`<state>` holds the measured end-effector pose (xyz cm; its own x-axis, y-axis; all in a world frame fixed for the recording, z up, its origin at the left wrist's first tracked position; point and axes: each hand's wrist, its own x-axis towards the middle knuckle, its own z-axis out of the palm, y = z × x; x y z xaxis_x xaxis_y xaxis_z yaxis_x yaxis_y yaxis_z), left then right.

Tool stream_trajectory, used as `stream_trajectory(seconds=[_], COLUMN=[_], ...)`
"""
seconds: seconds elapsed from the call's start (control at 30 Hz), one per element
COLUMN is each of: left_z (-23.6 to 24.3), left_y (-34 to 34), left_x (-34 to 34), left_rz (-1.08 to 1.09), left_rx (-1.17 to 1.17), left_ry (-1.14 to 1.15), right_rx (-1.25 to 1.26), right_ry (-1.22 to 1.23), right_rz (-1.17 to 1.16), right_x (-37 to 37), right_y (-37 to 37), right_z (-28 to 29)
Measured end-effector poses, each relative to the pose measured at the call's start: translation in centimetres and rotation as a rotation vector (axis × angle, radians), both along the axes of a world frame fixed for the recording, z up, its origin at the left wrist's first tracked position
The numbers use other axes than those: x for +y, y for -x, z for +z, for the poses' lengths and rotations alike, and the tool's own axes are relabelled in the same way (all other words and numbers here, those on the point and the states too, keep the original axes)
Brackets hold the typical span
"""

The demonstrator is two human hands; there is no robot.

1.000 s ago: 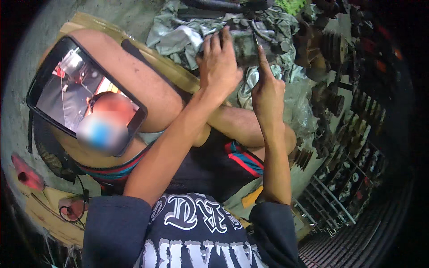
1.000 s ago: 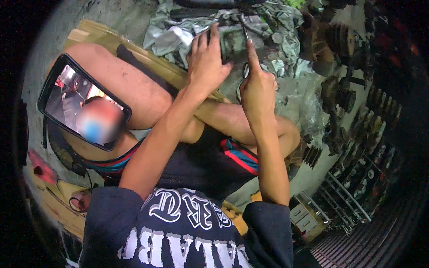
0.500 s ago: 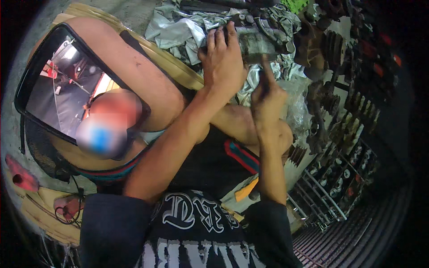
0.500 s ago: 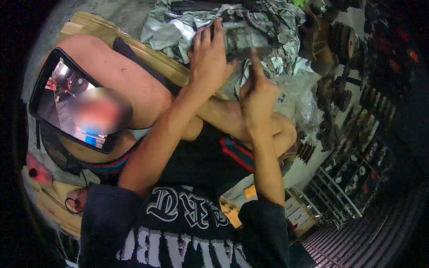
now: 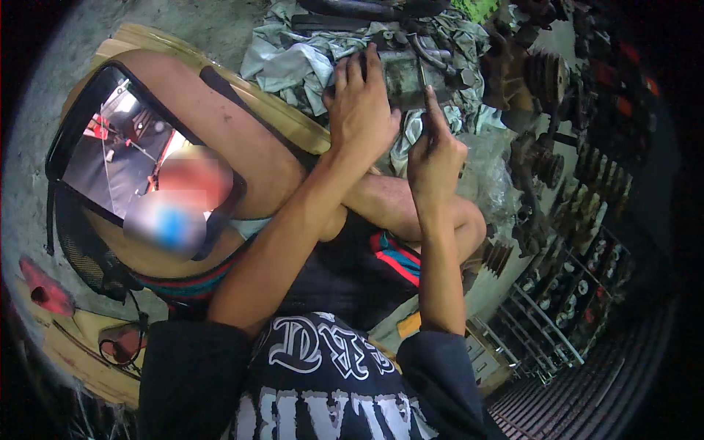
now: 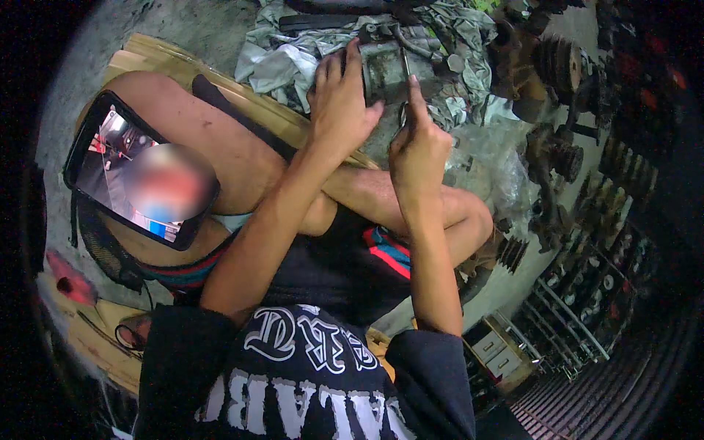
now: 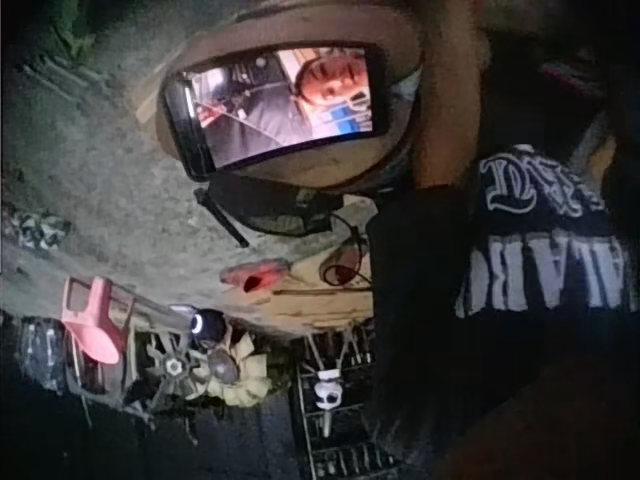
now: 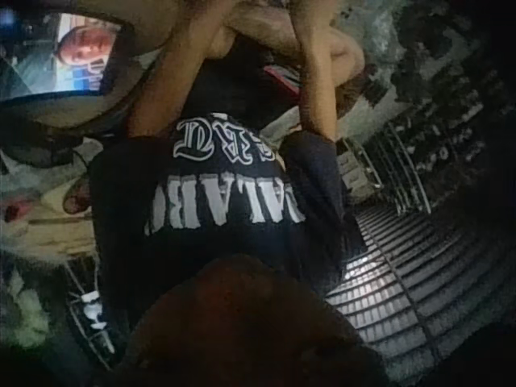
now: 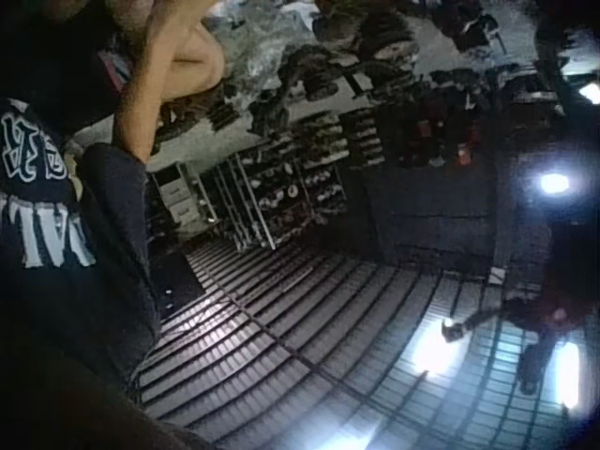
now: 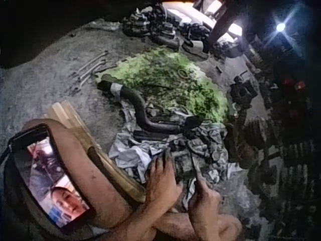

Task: Filing and inspecting an automotive mechanical component while using a smartphone for visual reference.

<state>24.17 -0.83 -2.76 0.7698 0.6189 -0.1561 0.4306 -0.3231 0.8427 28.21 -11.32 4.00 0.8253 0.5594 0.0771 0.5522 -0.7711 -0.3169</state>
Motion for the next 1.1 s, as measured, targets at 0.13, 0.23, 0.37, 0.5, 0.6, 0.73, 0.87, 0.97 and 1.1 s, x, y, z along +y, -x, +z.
stream_trajectory(seconds=[0.13, 0.23, 0.37, 0.5, 0.6, 0.73, 0.87, 0.97, 1.1], left_z=[0.2, -0.1, 0.1, -0.2, -0.1, 0.5, 0.3, 0.8, 0.3], left_y=[-0.2, 0.0, 0.0, 0.0, -0.3, 0.0, 0.0, 0.0, -0.5], left_x=[-0.2, 0.1, -0.1, 0.2, -0.4, 0.0, -0.3, -0.2, -0.9], left_rz=[0.012, 0.031, 0.013, 0.028, 0.042, 0.051, 0.066, 0.056, 0.07], left_rx=[0.008, -0.011, 0.018, -0.021, -0.063, -0.024, -0.04, -0.027, 0.016], left_ry=[-0.022, -0.028, -0.02, -0.013, 0.018, 0.031, 0.037, 0.053, 0.117], right_rx=[0.042, -0.032, 0.007, -0.067, -0.024, -0.1, -0.01, 0.064, 0.477], right_ry=[0.051, 0.137, 0.5, 0.533, 0.677, 0.677, 0.681, 0.475, -0.277], right_rz=[0.084, 0.12, 0.238, 0.261, 0.359, 0.343, 0.313, 0.243, -0.021], right_x=[0.5, 1.4, 3.0, 4.2, 5.5, 5.8, 6.0, 5.1, 6.2], right_y=[-0.2, -2.0, -2.1, -5.0, -3.8, -5.9, -4.3, -6.3, -0.8], right_z=[1.3, 2.5, 5.1, 6.1, 7.5, 8.1, 8.9, 8.9, 5.6])
